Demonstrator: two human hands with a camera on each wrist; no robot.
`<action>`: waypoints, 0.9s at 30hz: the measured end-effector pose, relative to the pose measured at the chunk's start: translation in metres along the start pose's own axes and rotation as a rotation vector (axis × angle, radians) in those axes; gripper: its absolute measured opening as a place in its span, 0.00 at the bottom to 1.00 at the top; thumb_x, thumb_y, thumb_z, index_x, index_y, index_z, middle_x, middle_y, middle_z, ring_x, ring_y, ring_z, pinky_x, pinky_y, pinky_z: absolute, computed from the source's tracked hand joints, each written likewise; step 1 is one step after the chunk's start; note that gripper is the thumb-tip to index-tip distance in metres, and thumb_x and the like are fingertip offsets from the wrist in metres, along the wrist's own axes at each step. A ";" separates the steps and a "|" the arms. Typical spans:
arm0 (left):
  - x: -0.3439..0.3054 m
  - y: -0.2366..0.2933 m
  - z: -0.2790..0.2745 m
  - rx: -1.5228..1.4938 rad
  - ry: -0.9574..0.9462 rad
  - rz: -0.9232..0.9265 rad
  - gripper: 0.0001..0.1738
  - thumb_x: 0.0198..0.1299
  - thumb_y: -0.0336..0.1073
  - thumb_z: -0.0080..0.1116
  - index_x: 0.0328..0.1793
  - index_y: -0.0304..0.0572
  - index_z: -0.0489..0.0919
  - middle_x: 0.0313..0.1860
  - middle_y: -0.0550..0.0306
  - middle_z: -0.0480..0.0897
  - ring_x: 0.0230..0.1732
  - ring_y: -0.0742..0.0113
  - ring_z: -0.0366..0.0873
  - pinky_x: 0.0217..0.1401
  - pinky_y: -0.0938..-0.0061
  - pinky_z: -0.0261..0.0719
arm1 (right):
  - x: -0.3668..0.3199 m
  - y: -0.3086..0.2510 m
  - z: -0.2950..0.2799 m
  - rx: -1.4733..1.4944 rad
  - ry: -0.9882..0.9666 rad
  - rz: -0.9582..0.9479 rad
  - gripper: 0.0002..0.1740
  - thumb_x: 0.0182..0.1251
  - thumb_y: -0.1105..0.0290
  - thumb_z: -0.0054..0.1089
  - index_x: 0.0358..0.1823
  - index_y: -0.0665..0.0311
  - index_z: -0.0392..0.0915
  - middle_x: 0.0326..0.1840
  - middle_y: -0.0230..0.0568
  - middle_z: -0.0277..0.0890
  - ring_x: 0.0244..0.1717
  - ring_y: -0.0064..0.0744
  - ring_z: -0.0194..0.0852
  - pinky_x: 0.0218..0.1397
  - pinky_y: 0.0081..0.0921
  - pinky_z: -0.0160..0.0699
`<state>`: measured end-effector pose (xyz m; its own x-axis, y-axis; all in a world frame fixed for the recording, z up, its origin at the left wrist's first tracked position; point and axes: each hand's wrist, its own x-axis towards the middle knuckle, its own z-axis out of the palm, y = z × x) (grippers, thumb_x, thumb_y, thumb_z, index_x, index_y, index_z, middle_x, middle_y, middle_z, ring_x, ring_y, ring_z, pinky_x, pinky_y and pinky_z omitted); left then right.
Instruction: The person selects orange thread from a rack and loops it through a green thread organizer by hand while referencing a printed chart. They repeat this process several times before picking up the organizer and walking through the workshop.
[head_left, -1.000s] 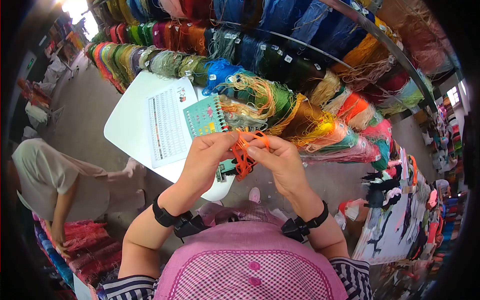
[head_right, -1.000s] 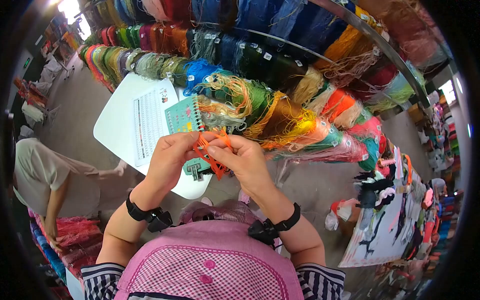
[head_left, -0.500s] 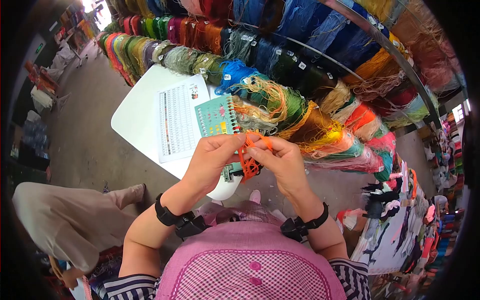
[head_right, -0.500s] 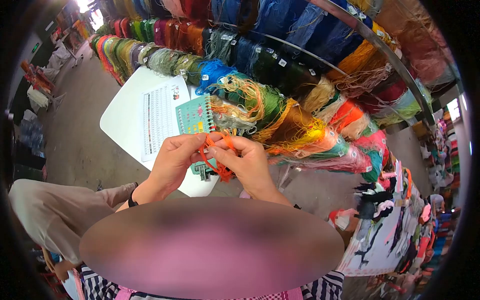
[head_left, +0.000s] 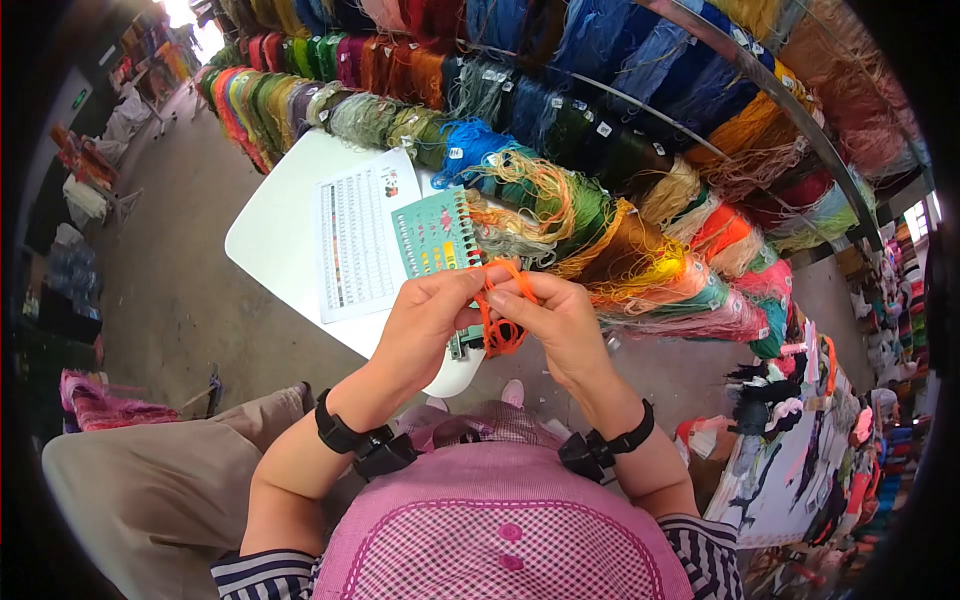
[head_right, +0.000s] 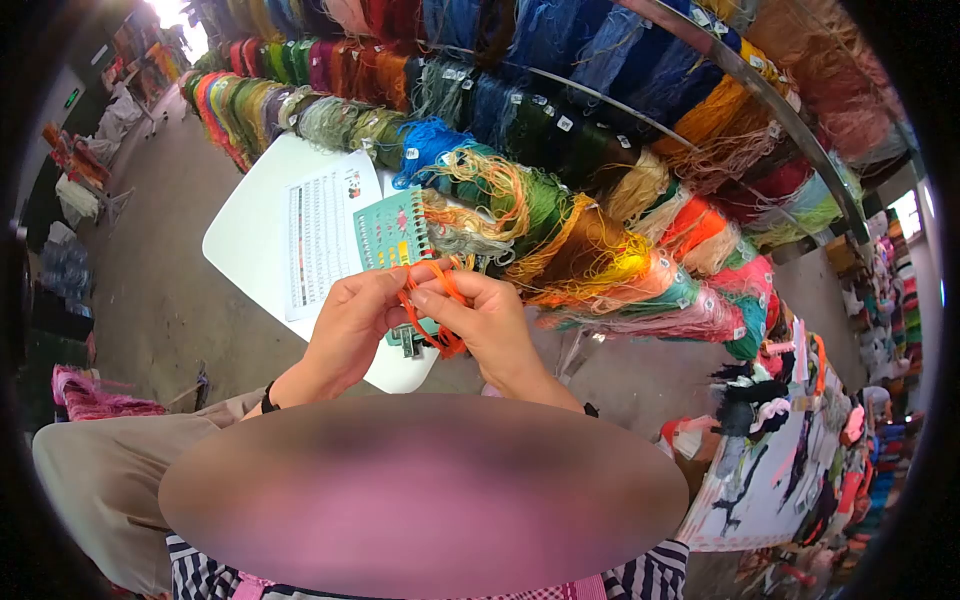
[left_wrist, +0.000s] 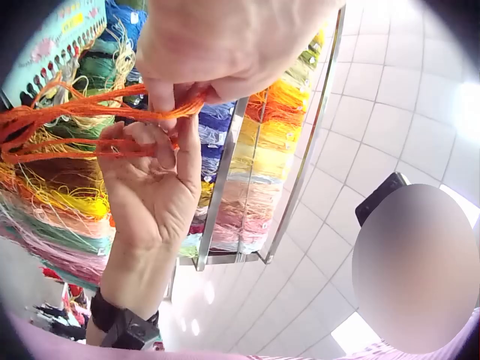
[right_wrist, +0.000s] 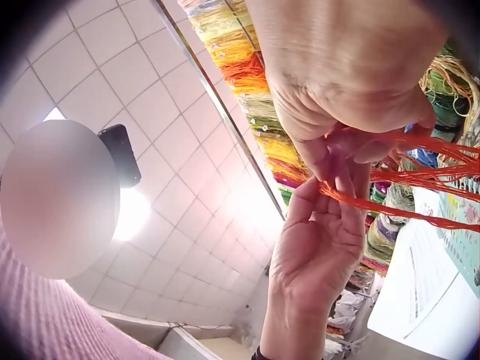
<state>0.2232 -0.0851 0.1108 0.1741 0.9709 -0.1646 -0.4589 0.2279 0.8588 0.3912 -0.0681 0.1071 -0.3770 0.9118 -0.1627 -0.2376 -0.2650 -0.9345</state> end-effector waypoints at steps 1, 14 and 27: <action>-0.001 0.001 -0.002 0.028 -0.007 -0.010 0.19 0.71 0.39 0.49 0.54 0.28 0.80 0.58 0.45 0.80 0.48 0.68 0.82 0.56 0.71 0.80 | -0.002 0.000 -0.001 -0.008 0.005 -0.003 0.11 0.64 0.73 0.64 0.45 0.70 0.82 0.38 0.37 0.83 0.41 0.20 0.79 0.49 0.21 0.75; -0.026 0.054 -0.184 -0.566 0.351 0.153 0.07 0.69 0.31 0.50 0.35 0.46 0.69 0.19 0.73 0.60 0.17 0.84 0.52 0.14 0.85 0.46 | -0.038 -0.052 -0.113 -0.268 0.102 0.093 0.09 0.70 0.64 0.58 0.41 0.61 0.78 0.30 0.24 0.71 0.30 0.16 0.64 0.32 0.17 0.62; -0.137 0.151 -0.469 -0.021 1.346 0.596 0.15 0.72 0.40 0.44 0.56 0.48 0.79 0.23 0.74 0.64 0.17 0.81 0.52 0.16 0.81 0.49 | -0.105 -0.148 -0.372 -1.202 1.129 -0.256 0.12 0.65 0.63 0.64 0.33 0.66 0.81 0.30 0.29 0.76 0.27 0.17 0.66 0.31 0.19 0.63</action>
<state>-0.2789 -0.1495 0.0355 -0.9595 0.2528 -0.1242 -0.1847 -0.2316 0.9551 0.7992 -0.0084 0.1448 0.4798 0.7851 0.3916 0.7918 -0.1954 -0.5787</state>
